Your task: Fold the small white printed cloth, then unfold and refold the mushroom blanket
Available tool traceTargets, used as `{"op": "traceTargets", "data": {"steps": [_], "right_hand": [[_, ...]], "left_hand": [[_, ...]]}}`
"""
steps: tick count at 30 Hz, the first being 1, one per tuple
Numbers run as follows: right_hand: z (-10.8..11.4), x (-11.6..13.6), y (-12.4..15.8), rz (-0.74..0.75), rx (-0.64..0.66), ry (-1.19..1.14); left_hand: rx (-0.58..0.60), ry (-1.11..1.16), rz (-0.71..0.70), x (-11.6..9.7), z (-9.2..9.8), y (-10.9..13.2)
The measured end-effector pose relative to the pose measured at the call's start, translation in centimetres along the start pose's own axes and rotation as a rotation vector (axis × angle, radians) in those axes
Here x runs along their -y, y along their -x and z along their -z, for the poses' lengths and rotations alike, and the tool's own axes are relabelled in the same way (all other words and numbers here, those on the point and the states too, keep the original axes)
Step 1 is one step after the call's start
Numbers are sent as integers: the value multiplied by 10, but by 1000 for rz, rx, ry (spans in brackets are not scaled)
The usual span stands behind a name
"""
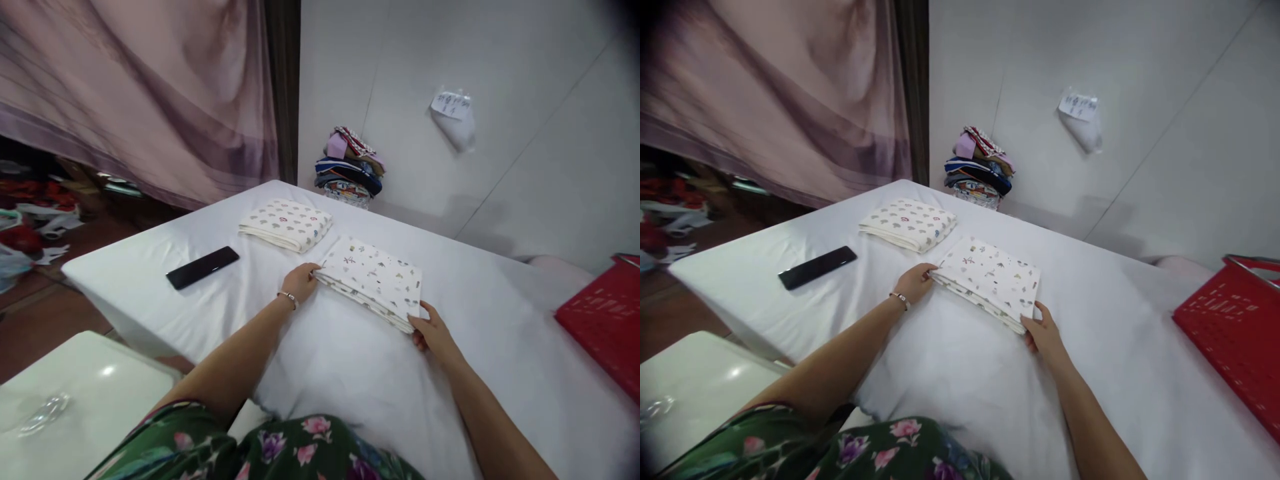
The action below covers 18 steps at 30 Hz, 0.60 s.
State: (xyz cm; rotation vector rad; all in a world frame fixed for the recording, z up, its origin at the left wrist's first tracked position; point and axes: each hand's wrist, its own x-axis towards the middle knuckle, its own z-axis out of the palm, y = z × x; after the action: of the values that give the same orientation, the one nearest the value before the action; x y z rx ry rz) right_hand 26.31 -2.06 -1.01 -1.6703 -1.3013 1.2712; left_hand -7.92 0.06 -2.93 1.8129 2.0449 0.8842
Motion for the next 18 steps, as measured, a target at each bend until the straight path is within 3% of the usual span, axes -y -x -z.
{"op": "traceTargets", "data": {"steps": [6, 8, 11, 14, 18], "right_hand": [[-1, 0, 2, -6, -14, 22], [-1, 0, 3, -23, -15, 25], [3, 2, 2, -30, -2, 77], [10, 8, 0, 20, -40, 293], [2, 35, -1, 289, -199, 691]], "left_hand": [[30, 255, 123, 2, 11, -16], [20, 238, 101, -2, 11, -25], [68, 137, -45, -9, 3, -34], [166, 9, -168, -13, -12, -34], [175, -56, -206, -11, -23, -30]]}}
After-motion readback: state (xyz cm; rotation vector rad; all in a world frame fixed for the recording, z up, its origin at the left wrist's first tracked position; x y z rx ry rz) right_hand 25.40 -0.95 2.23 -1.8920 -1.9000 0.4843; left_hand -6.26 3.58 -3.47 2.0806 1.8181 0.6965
